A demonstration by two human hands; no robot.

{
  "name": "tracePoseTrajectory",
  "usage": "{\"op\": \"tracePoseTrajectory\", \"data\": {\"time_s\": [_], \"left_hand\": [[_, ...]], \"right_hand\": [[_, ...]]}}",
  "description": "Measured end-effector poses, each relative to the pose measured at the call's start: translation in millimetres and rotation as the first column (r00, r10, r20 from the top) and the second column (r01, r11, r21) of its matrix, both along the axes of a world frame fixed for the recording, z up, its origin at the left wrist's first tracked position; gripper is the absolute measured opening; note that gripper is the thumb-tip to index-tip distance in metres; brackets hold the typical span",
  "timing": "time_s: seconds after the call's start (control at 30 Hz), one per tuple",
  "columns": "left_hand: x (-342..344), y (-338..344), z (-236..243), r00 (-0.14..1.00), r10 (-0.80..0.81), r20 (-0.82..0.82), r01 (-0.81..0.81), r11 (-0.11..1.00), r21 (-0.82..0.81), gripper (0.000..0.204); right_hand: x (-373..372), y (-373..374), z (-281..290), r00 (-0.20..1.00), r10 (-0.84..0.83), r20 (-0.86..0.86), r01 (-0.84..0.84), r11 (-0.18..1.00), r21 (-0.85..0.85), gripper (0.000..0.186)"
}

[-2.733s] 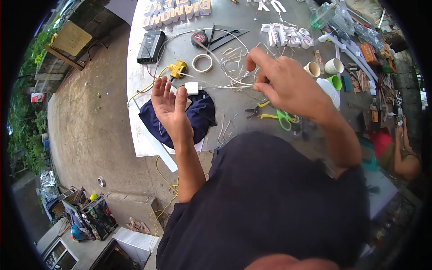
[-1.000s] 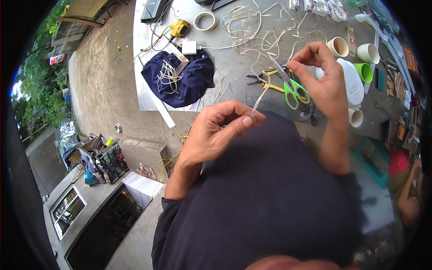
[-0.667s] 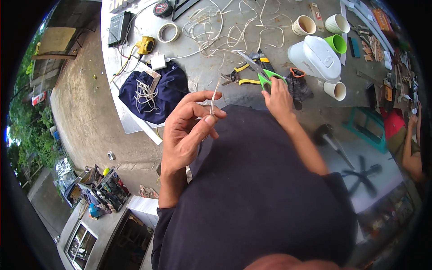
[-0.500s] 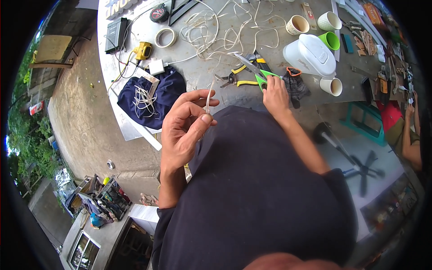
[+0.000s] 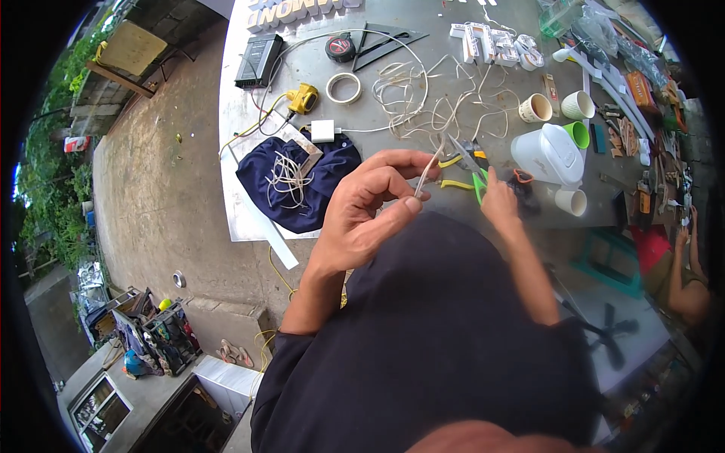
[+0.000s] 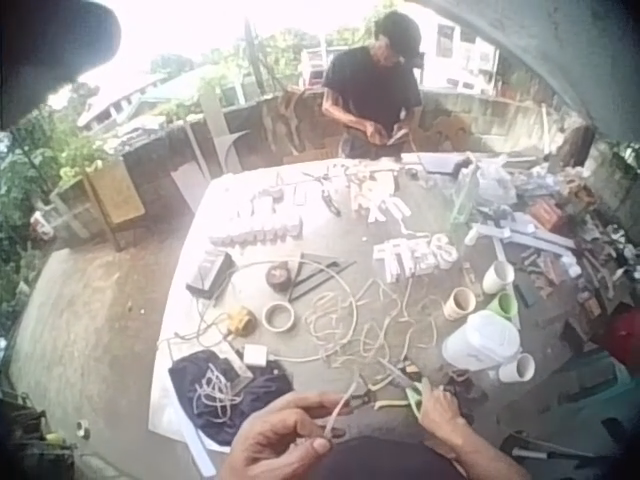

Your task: Cutting and preparing clear plastic tubing for a sign project.

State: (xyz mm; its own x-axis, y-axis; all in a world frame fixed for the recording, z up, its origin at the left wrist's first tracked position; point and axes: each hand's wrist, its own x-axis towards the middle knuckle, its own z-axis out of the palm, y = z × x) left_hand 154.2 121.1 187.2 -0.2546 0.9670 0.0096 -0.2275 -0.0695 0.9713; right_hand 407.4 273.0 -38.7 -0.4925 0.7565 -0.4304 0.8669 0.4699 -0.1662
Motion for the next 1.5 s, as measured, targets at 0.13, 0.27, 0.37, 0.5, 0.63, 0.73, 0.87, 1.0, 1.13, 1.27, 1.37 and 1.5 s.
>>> {"op": "tracePoseTrajectory", "data": {"time_s": [0.13, 0.27, 0.37, 0.5, 0.63, 0.73, 0.87, 1.0, 1.13, 1.27, 1.37, 1.5], "left_hand": [[-10, 6, -7, 0.999, -0.039, 0.005, 0.039, 0.998, 0.05, 0.011], [-18, 10, -13, 0.997, -0.071, -0.003, 0.071, 0.995, 0.066, 0.011], [-23, 14, -16, 0.998, -0.053, 0.038, 0.049, 0.995, 0.088, 0.009], [-30, 16, -22, 0.998, 0.0, 0.061, -0.006, 0.994, 0.108, 0.007], [-37, 16, -29, 1.0, -0.003, 0.002, 0.002, 0.995, 0.101, 0.01], [-35, 18, -31, 0.999, 0.0, 0.036, -0.003, 0.995, 0.103, 0.01], [-34, 20, -34, 1.0, -0.004, -0.003, 0.005, 0.992, 0.127, 0.01], [-32, 20, -34, 1.0, 0.012, -0.005, -0.011, 0.993, 0.12, 0.009], [-31, 21, -31, 1.0, 0.022, 0.014, -0.023, 0.995, 0.097, 0.01], [-29, 23, -24, 0.997, -0.043, -0.07, 0.052, 0.989, 0.137, 0.011], [-27, 22, -17, 0.997, -0.064, -0.033, 0.068, 0.989, 0.13, 0.011], [-25, 24, -17, 0.997, -0.064, 0.044, 0.058, 0.989, 0.137, 0.013]], "right_hand": [[20, 9, -25, 0.963, -0.082, -0.256, 0.051, 0.991, -0.126, 0.058], [17, 9, 3, 0.946, -0.239, -0.217, 0.174, 0.944, -0.28, 0.062], [13, 5, 34, 0.923, -0.384, -0.037, 0.304, 0.782, -0.544, 0.067], [32, -19, 77, 0.658, -0.733, -0.172, 0.183, 0.377, -0.908, 0.071], [31, -32, 142, 0.638, -0.685, -0.352, -0.172, 0.318, -0.932, 0.072], [15, -33, 186, 0.66, -0.707, -0.253, -0.072, 0.275, -0.959, 0.075], [7, -33, 202, 0.615, -0.757, -0.22, -0.109, 0.195, -0.975, 0.085], [2, -49, 212, 0.518, -0.809, -0.278, -0.166, 0.224, -0.96, 0.095], [5, -44, 216, 0.485, -0.758, -0.436, -0.174, 0.405, -0.898, 0.108], [8, -22, 232, 0.685, -0.436, -0.584, -0.333, 0.525, -0.783, 0.113], [11, -10, 235, 0.717, -0.343, -0.607, -0.401, 0.51, -0.761, 0.111], [19, -6, 233, 0.637, -0.309, -0.706, -0.556, 0.45, -0.699, 0.108]]}}
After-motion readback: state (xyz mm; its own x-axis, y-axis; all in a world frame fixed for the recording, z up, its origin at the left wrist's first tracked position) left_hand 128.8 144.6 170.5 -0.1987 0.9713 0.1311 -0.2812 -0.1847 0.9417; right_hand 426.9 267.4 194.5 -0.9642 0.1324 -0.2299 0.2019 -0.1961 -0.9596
